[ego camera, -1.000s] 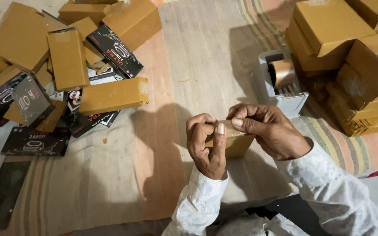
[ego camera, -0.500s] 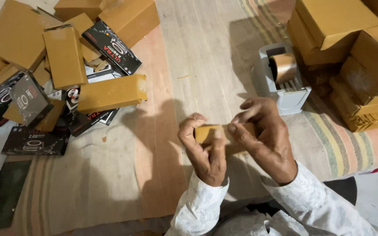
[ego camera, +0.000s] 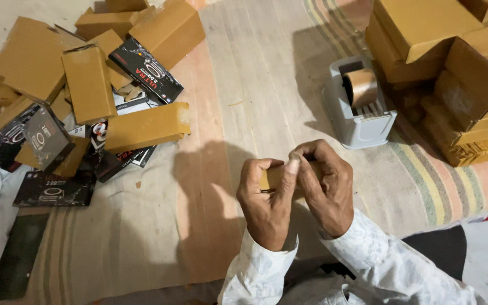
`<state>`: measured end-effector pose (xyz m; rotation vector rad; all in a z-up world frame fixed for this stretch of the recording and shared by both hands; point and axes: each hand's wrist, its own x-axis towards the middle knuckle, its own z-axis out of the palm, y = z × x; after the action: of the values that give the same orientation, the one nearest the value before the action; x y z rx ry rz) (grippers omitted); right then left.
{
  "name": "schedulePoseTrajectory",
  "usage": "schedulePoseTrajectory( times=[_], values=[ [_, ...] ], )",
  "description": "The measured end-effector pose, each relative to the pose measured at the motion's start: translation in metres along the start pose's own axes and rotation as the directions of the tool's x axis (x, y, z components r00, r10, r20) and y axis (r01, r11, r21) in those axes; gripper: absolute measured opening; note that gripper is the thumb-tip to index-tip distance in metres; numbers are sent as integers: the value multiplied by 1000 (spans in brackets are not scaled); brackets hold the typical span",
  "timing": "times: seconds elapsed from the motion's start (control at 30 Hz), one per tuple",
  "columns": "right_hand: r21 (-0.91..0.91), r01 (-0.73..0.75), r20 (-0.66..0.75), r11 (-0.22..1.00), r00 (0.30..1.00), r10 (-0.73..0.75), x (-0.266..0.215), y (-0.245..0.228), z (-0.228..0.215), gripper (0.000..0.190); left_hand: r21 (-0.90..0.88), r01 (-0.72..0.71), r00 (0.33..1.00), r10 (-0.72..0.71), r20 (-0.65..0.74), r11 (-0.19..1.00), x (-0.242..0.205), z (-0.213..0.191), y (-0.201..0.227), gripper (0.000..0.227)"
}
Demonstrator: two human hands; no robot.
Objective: The person places small black product boxes into larger brown cardboard shipping boxes, closes the flaps, and seals them with packing tape using a tape dispenser. The sealed boxes are then stacked on the right side of the frame.
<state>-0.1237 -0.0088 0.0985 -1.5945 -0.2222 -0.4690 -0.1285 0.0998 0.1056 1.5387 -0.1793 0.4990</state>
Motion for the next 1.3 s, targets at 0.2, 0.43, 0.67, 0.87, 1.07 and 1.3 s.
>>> schedulePoseTrajectory(
  times=[0.2, 0.43, 0.67, 0.87, 1.07, 1.3],
  values=[
    [-78, 46, -132, 996, 990, -56, 3, 2, 8, 24, 39, -65, 997, 66, -45, 997, 0, -3, -14, 14],
    [-84, 132, -204, 988, 968, -147, -2, 19, 9, 28, 126, -36, 999, 39, -21, 991, 7, -6, 0, 31],
    [-21, 213, -198, 977, 957, -213, 1, 65, 6, 62, 572, -734, 679, 407, 611, 366, 25, -19, 38, 50],
    [-82, 207, -68, 975, 975, -212, -2, 105, 11, 63, 624, -716, 671, 63, 738, 314, 55, -12, 15, 68],
    [-262, 56, 12, 963, 998, -55, -6, 114, 12, 51, 691, -549, 832, 231, 504, 470, 73, -42, -3, 45],
    [-371, 37, -34, 928, 998, -53, 3, 113, 23, 46, 747, -163, 928, -157, 338, 644, 95, -83, -26, 48]
  ],
)
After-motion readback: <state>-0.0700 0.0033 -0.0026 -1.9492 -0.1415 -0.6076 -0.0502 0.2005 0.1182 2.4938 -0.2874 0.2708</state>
